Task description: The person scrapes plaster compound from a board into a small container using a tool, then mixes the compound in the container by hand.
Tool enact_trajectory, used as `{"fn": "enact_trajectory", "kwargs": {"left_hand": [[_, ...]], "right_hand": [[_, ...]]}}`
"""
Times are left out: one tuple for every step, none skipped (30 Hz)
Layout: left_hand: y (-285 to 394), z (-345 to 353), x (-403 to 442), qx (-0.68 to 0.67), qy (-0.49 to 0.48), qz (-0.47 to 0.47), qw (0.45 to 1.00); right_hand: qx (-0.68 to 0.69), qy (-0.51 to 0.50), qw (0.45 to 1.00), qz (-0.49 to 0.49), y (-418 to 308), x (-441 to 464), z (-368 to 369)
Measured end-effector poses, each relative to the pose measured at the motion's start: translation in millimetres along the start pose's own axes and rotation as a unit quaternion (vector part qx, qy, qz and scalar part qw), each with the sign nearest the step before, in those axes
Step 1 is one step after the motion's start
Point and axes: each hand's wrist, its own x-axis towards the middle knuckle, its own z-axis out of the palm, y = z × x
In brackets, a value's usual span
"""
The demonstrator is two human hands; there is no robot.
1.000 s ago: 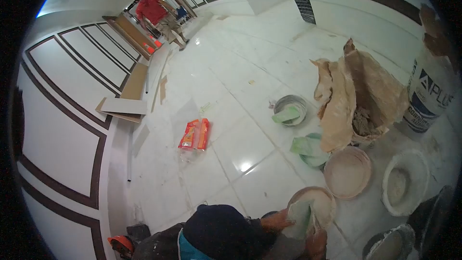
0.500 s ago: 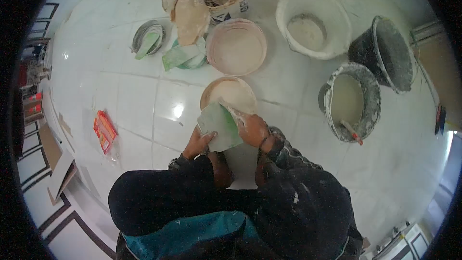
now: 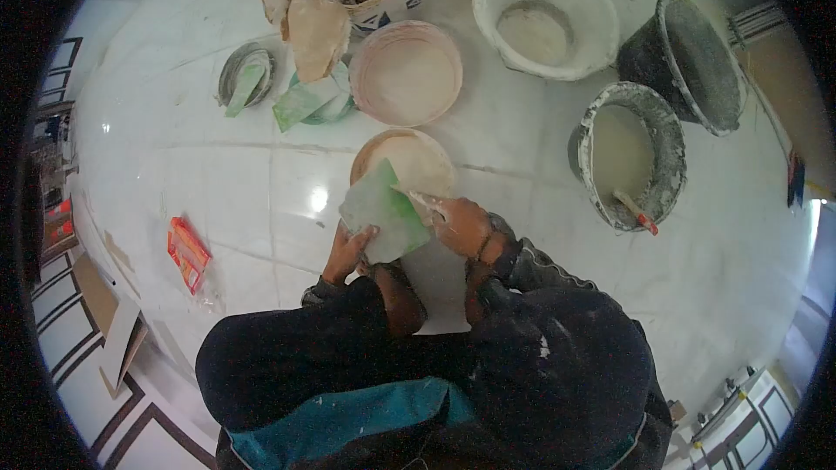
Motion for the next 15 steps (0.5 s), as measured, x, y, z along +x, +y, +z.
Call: {"fn": "enact_trajectory", "kwargs": {"left_hand": [[1.1,3.4,-2.5,0.019,-0.031,0.013,0.999],[1.9,6.9,-4.2,0.037,-0.062,0.027,0.997],[0.1,7.9,-4.6,0.039,-0.065,0.025,0.997],[-2.5,7.6,-5.1,0.08,-0.118,0.049,0.989],[-4.5,6.8,-6.4,0.121,-0.171,0.073,0.975],[-2.6,7.3,-8.3,0.123,-0.175,0.071,0.974],[-0.5,7.6,-8.8,0.097,-0.144,0.052,0.983],[1.2,6.8,-8.2,0.07,-0.111,0.035,0.991],[1.6,3.9,-7.2,0.071,-0.11,0.036,0.991],[1.9,0.3,-4.3,0.059,-0.078,0.036,0.995],[1.5,-2.4,-0.9,0.045,-0.044,0.036,0.997],[2.1,-4.4,2.0,0.044,-0.039,0.035,0.998],[2.2,-6.8,4.6,0.047,-0.024,0.038,0.998],[2.1,-9.1,6.3,0.049,-0.01,0.042,0.998],[2.3,-10.6,9.0,0.047,-0.006,0.041,0.998]], "right_hand": [[0.0,0.002,1.0,0.005,-3.2,-0.4,-2.1],[-0.006,0.015,1.0,0.024,-16.4,1.1,-12.8],[-0.011,0.029,0.999,0.042,-23.6,5.0,-20.1],[-0.008,0.031,0.998,0.045,-21.0,12.3,-21.8],[-0.01,0.052,0.999,0.004,-14.5,21.0,-21.3],[-0.012,0.074,0.997,-0.036,-6.9,26.4,-20.1],[-0.011,0.077,0.996,-0.035,2.3,30.1,-18.1],[-0.009,0.111,0.99,-0.086,7.8,33.9,-17.6],[-0.006,0.143,0.98,-0.138,12.6,35.3,-16.6],[-0.006,0.142,0.98,-0.141,18.2,33.2,-16.3],[0.007,0.135,0.981,-0.139,19.0,27.3,-18.7],[0.021,0.127,0.982,-0.136,13.4,20.9,-21.8],[0.023,0.123,0.983,-0.138,7.6,13.3,-25.0],[0.0,0.034,0.995,-0.091,-5.9,3.4,-31.9],[-0.024,-0.054,0.997,-0.043,-13.9,-3.6,-32.8]]}}
